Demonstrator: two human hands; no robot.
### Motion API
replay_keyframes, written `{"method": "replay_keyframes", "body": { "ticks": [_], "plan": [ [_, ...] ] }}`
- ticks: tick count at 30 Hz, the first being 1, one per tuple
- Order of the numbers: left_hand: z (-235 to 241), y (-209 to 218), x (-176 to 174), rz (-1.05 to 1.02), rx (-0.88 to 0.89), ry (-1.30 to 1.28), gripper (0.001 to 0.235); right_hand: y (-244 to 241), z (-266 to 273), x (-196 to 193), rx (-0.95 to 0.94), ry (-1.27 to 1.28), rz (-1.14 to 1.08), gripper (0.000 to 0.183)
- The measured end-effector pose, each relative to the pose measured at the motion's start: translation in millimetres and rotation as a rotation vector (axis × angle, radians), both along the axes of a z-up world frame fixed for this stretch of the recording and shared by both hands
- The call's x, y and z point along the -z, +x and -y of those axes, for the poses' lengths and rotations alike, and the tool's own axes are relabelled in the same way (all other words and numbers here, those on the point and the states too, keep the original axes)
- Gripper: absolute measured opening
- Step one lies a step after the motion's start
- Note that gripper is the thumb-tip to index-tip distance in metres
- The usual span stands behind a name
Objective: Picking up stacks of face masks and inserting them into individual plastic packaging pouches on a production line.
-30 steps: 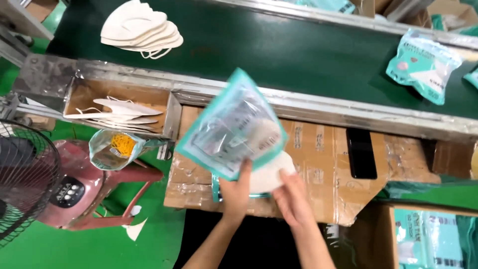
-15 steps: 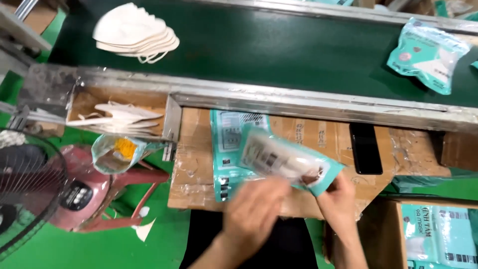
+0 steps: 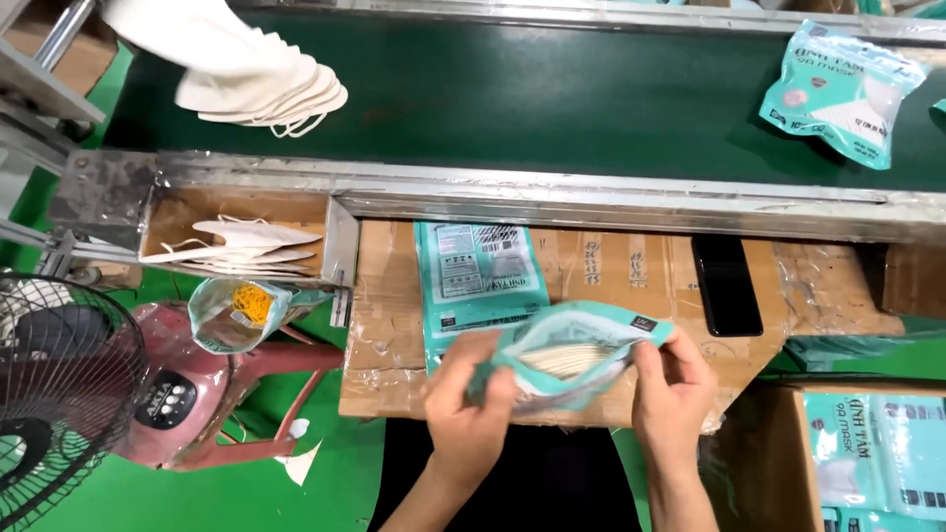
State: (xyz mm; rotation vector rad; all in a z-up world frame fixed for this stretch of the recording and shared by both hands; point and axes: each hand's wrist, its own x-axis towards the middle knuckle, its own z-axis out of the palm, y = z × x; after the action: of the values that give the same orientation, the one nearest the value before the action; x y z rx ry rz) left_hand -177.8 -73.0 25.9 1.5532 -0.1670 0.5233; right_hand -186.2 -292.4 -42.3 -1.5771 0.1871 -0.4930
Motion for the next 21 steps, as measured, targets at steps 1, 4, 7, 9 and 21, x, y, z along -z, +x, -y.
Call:
{"method": "replay_keyframes", "body": {
  "ticks": [1, 4, 7, 9, 21],
  "plan": [
    [-1, 1, -2, 0.053, 0.021, 0.109, 0.012, 1, 1, 1, -0.021, 0.111, 0.027, 0.015],
    [-4, 2, -8, 0.077, 0.058, 0.234, 0.009, 6, 1, -11, -0.059, 0.311, 0.006, 0.012],
    [-3, 1, -1, 0.018, 0.05, 0.252, 0.004, 5, 1, -14, -0.052, 0.346, -0.035, 0.011],
    [1, 4, -2, -0.009, 0.025, 0.253, 0.003, 6, -1, -13, -0.03, 0.293, -0.024, 0.008],
    [11, 12, -8, 0.003, 0.282, 0.179, 0.01, 4, 7, 16, -0.423, 0.658, 0.059, 0.009]
  ]
}}
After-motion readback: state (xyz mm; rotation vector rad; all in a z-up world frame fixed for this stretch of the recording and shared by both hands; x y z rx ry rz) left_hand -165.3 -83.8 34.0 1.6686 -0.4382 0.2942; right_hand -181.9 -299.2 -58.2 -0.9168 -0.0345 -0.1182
